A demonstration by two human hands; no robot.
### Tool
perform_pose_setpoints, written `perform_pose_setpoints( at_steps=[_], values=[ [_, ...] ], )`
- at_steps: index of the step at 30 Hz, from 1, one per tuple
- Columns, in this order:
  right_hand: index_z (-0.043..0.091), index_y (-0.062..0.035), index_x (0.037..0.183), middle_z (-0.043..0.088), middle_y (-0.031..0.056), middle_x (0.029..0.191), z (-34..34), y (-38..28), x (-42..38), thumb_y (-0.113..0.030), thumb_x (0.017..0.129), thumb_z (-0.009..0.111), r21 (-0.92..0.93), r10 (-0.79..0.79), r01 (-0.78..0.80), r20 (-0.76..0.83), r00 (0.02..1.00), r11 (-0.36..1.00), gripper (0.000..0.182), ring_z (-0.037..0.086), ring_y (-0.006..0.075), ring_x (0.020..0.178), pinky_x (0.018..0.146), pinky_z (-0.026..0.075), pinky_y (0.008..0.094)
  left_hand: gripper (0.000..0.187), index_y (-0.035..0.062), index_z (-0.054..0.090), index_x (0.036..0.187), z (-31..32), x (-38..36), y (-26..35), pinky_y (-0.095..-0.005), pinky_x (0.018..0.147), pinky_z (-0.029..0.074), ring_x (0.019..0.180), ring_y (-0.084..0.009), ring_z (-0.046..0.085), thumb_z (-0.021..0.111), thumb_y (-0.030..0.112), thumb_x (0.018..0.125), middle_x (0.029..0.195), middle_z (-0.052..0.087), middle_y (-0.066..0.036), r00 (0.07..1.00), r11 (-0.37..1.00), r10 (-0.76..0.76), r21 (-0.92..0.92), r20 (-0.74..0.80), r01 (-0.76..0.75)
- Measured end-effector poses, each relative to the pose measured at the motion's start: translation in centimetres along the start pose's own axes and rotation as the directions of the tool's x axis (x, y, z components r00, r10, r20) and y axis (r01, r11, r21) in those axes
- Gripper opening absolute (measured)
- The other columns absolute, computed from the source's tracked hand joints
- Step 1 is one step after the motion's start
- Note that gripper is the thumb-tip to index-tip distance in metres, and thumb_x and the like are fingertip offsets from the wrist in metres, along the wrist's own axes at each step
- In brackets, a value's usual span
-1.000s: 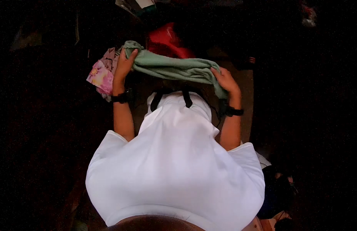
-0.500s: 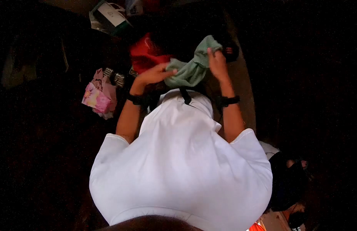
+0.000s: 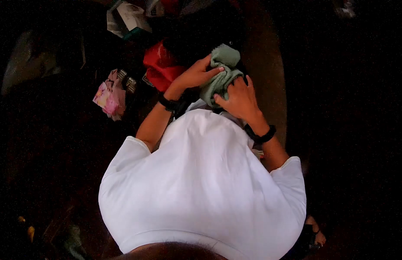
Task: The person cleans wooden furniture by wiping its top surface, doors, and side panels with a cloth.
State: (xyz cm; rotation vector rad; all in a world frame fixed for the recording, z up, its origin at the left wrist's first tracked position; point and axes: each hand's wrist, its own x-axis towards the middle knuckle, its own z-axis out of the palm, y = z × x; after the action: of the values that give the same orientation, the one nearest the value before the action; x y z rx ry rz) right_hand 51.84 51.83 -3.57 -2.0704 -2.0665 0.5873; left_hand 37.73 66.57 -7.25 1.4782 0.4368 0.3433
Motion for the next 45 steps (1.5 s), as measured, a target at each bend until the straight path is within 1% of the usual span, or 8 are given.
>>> perform_pose_setpoints(
  at_steps=[10,15,21,28,30,38,40,45],
  values=[
    [0.062,0.0041,0.108,0.053,0.0227,0.113,2.7,4.6,0.5,-0.045,0.067,0.074,0.1,-0.145,0.156,-0.102,0.984,0.983,0.066,0.047,0.0385,0.113,0.11,0.027,0.0527,0.044,-0.0002,0.044,0.128,2.8,1.8,-2.7,-0.0389,0.097,0.041,0.113,-0.0356,0.055,0.051,0.029,0.095,0.12,0.057,-0.021,0.977,0.942,-0.042,0.317,-0.208,0.108],
    [0.056,-0.0009,0.121,0.047,0.0226,0.131,2.8,3.8,1.9,-0.033,0.066,0.08,0.74,-0.044,0.138,-0.145,0.988,0.659,0.068,0.039,0.0384,0.126,0.108,0.03,0.0433,0.045,0.0007,0.043,0.13,1.1,1.5,-0.7,-0.0394,0.097,0.041,0.113,-0.0361,0.055,0.05,0.03,0.096,0.123,0.057,-0.021,0.957,0.957,-0.142,0.213,-0.252,0.198],
    [0.055,-0.0011,0.12,0.058,0.0204,0.118,2.8,5.3,-1.1,-0.025,0.068,0.078,0.705,0.047,-0.002,-0.045,0.998,0.709,0.061,0.055,0.0357,0.111,0.095,0.044,0.0427,0.039,0.0006,0.055,0.121,-2.4,-0.2,-3.0,-0.0371,0.091,0.045,0.105,-0.0268,0.06,0.052,0.029,0.094,0.114,0.063,-0.018,0.973,0.93,-0.228,0.304,0.032,0.208],
    [0.055,0.0019,0.108,0.061,0.0218,0.102,0.7,3.5,-3.4,-0.026,0.073,0.072,0.294,0.153,-0.169,0.075,0.985,0.941,0.048,0.059,0.0412,0.094,0.08,0.049,0.0459,0.045,-0.0036,0.057,0.117,-0.8,-2.4,-9.0,-0.0353,0.084,0.048,0.096,-0.022,0.061,0.054,0.033,0.092,0.105,0.066,-0.015,0.731,0.84,-0.537,0.346,0.422,0.417],
    [0.054,0.0026,0.103,0.06,0.0225,0.1,0.7,2.5,-3.9,-0.028,0.076,0.07,0.23,0.137,-0.134,0.006,0.991,0.964,0.044,0.057,0.0431,0.092,0.077,0.048,0.0482,0.043,-0.0055,0.059,0.11,0.1,-2.5,-8.1,-0.0374,0.082,0.049,0.095,-0.0261,0.062,0.054,0.033,0.091,0.104,0.066,-0.019,0.808,0.882,-0.404,0.417,0.428,0.22],
    [0.054,0.003,0.108,0.062,0.027,0.104,1.3,0.9,0.7,-0.033,0.076,0.069,0.271,0.347,-0.338,0.016,0.938,0.901,0.05,0.059,0.0447,0.096,0.082,0.049,0.0496,0.04,-0.0018,0.045,0.115,0.0,-4.4,-3.9,-0.0464,0.079,0.048,0.09,-0.0433,0.061,0.06,0.021,0.085,0.095,0.063,-0.026,0.98,0.905,-0.184,0.401,0.079,0.138],
    [0.055,0.0036,0.109,0.062,0.0285,0.105,1.2,0.5,2.4,-0.033,0.074,0.069,0.261,0.444,-0.435,0.024,0.896,0.862,0.052,0.06,0.0452,0.097,0.084,0.049,0.0498,0.038,0.0015,0.046,0.113,0.2,-3.7,-4.2,-0.0463,0.082,0.046,0.097,-0.0422,0.059,0.064,0.014,0.081,0.097,0.061,-0.024,0.926,0.935,-0.064,0.301,-0.372,0.186],
    [0.059,0.0067,0.105,0.062,0.0309,0.104,0.1,0.6,4.3,-0.031,0.074,0.068,0.192,0.525,-0.525,0.057,0.849,0.829,0.05,0.06,0.0466,0.096,0.085,0.049,0.0502,0.043,0.0033,0.047,0.115,1.3,-2.2,-3.1,-0.0437,0.091,0.042,0.108,-0.0405,0.05,0.065,0.009,0.076,0.108,0.05,-0.022,0.943,0.899,0.068,0.431,-0.325,0.083]
  ],
)
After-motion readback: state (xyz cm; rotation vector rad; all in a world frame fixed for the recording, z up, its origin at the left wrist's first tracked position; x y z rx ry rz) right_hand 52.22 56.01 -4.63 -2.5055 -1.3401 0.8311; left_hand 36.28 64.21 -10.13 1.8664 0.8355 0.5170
